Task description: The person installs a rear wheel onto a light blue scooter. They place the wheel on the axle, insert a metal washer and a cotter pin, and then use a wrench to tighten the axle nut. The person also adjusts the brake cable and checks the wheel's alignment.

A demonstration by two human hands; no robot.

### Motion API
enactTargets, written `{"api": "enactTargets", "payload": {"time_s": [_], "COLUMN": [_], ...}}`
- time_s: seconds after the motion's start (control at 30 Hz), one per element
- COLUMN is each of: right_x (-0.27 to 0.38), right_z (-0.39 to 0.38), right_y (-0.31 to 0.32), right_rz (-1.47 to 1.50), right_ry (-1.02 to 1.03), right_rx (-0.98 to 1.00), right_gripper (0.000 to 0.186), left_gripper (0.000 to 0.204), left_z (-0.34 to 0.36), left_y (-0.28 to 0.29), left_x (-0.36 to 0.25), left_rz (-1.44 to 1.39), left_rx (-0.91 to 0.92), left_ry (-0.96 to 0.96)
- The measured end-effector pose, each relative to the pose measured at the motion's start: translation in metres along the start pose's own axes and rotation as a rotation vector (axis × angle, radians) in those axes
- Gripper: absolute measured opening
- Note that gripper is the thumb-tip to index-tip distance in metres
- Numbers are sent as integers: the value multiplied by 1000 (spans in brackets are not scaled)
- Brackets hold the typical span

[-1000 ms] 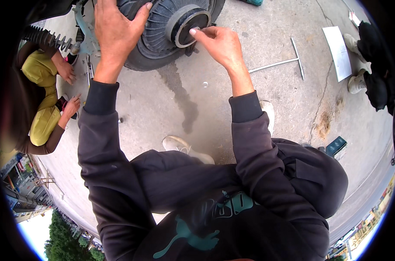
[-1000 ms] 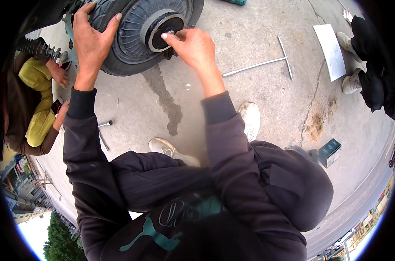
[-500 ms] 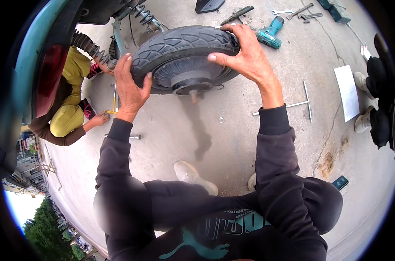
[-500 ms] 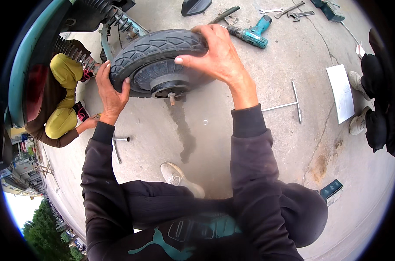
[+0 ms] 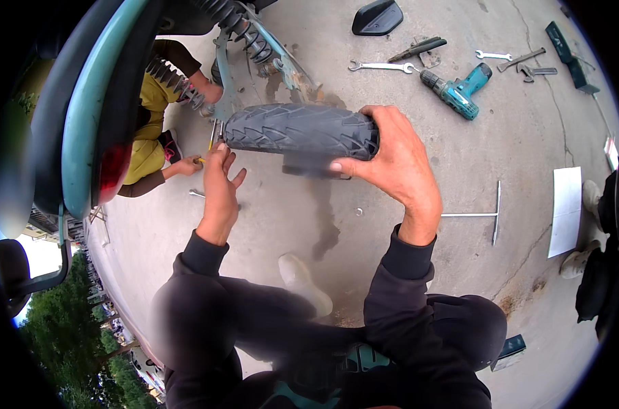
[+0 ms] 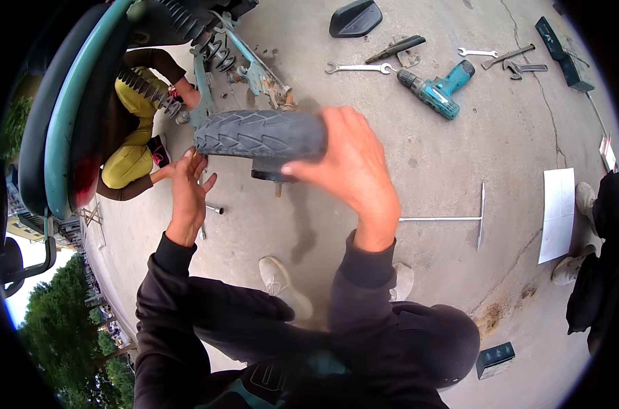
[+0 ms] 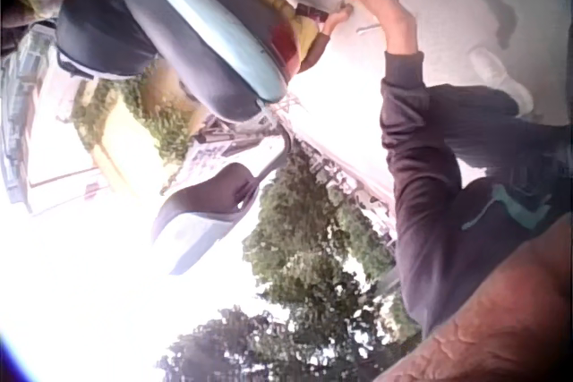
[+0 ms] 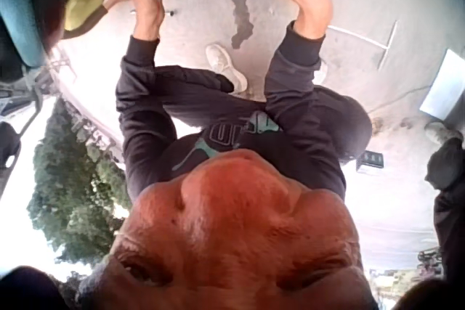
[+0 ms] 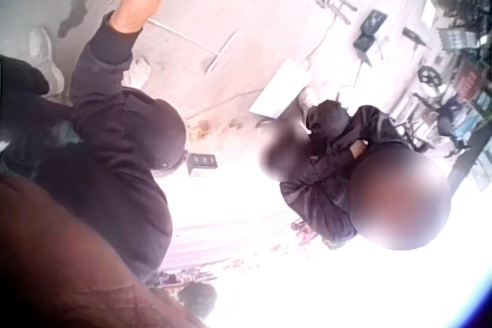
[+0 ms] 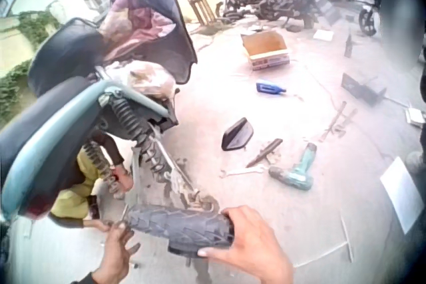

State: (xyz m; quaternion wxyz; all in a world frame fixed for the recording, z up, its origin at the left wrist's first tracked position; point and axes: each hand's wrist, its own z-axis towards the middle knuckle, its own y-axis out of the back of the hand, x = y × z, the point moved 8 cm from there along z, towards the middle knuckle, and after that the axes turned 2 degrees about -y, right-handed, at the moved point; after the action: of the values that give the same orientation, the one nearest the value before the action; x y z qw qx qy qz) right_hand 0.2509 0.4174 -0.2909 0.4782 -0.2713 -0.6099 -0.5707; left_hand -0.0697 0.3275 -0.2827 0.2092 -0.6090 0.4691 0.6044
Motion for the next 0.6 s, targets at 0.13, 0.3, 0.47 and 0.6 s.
{"api": "enactTargets", "payload": {"time_s": [0.13,0.3,0.47,0.6], "right_x": [-8,-21,-24,-31], "right_z": [22,7,13,24], "right_y": [0,-3,2,-4], "right_rz": [22,192,176,190], "right_ry": [32,58,77,62], "right_rx": [-42,-7,5,44], "right_gripper": [80,80,84,83], "left_gripper": [94,70,70,63], "left_z": [-21,-16,-39,-35], "left_y": [-33,-38,-78,-72], "left_x": [-6,-5,7,5], "left_rz": [-233,-438,-471,-354], "left_rx": [22,-13,214,187], "left_ry": [248,251,407,344]}}
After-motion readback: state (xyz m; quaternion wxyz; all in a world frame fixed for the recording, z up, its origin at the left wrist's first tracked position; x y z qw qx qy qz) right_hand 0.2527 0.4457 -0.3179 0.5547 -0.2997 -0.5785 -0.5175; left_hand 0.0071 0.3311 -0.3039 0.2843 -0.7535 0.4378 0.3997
